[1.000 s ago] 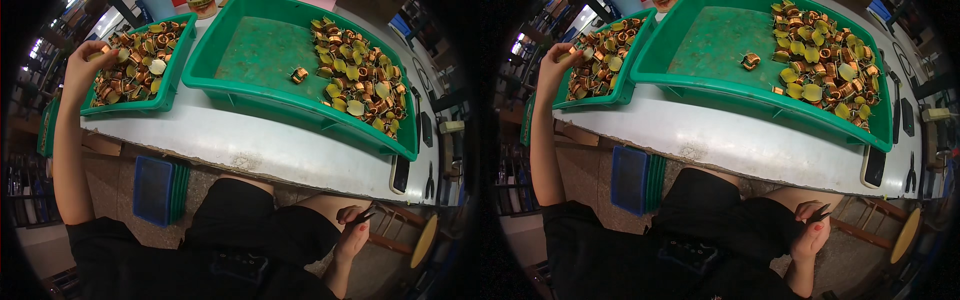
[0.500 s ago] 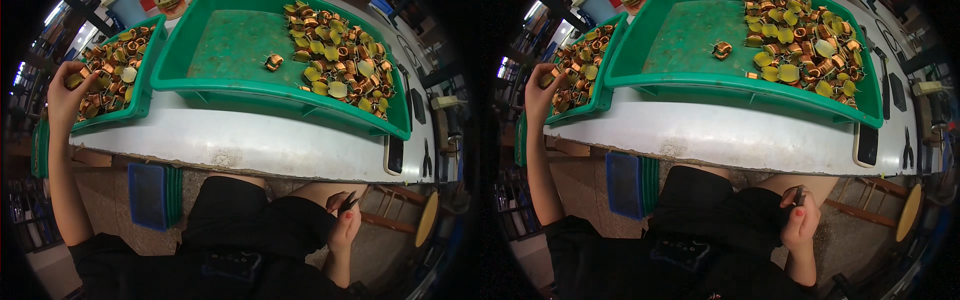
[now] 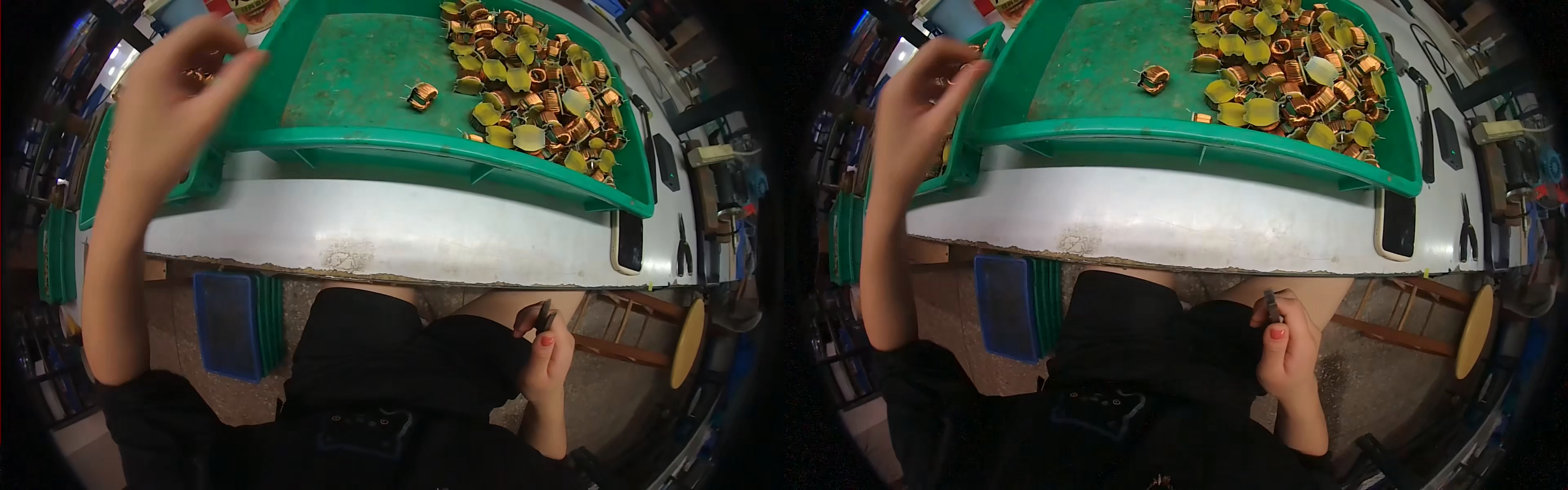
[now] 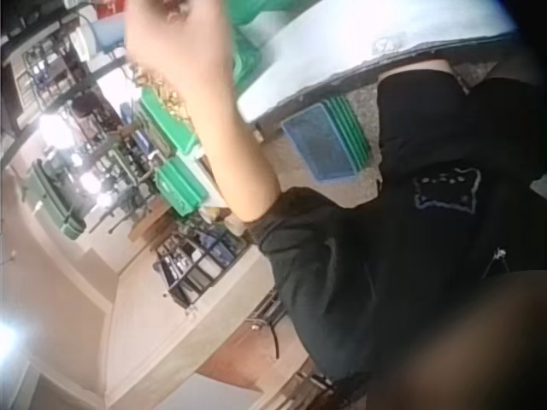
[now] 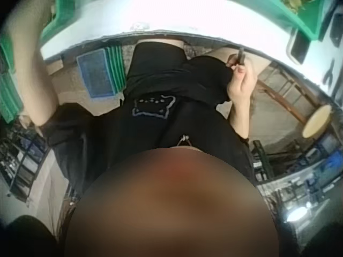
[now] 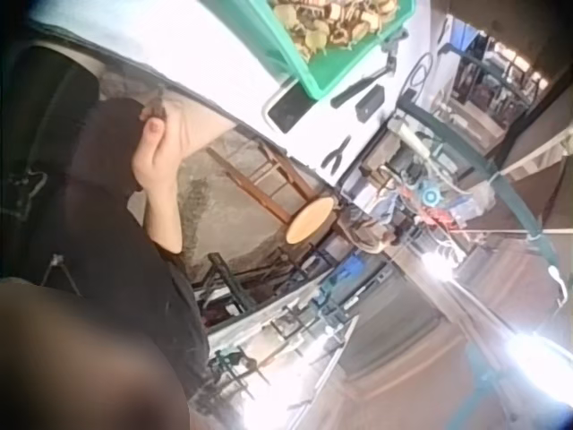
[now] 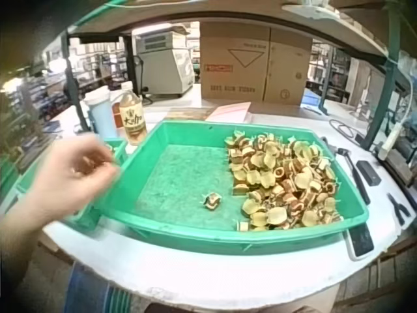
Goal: Trimming or de-burring small circular components using pliers at a workbench.
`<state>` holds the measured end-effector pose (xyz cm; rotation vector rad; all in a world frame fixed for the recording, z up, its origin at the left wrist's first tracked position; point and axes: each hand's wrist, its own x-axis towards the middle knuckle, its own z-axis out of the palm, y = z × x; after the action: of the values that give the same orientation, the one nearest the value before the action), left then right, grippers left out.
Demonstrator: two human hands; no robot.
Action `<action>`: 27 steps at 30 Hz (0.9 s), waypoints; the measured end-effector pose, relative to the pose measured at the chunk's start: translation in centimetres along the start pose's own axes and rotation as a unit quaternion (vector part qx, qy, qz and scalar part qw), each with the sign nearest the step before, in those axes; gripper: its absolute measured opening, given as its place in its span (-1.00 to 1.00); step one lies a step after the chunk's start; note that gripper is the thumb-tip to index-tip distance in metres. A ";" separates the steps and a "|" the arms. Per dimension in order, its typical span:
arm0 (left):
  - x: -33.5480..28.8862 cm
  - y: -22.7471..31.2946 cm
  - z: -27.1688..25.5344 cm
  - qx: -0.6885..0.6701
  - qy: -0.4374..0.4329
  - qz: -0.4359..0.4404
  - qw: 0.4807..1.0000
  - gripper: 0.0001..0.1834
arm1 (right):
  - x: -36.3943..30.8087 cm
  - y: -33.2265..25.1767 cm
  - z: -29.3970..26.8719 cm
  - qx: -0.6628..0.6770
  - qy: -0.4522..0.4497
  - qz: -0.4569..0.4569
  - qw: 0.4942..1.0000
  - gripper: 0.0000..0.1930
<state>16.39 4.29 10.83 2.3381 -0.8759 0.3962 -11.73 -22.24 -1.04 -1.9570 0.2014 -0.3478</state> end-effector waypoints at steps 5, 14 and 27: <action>2.9 1.6 8.1 -0.017 -0.166 -0.063 0.984 -0.50 | 0.2 -1.3 0.1 -0.041 -0.020 -0.012 0.999 -0.57; 6.6 0.3 12.3 -0.034 -0.296 -0.064 0.953 -0.51 | -1.1 -0.8 -0.8 -0.060 -0.018 0.019 0.998 -0.61; -1.4 8.3 7.1 -0.483 -0.062 -0.023 0.873 -0.68 | 1.1 -4.7 -0.5 -0.037 0.012 0.003 0.999 -0.78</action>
<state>10.23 -4.48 8.24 1.4426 -0.8083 -0.2032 -10.90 -21.09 3.62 -2.0252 0.2376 -0.3642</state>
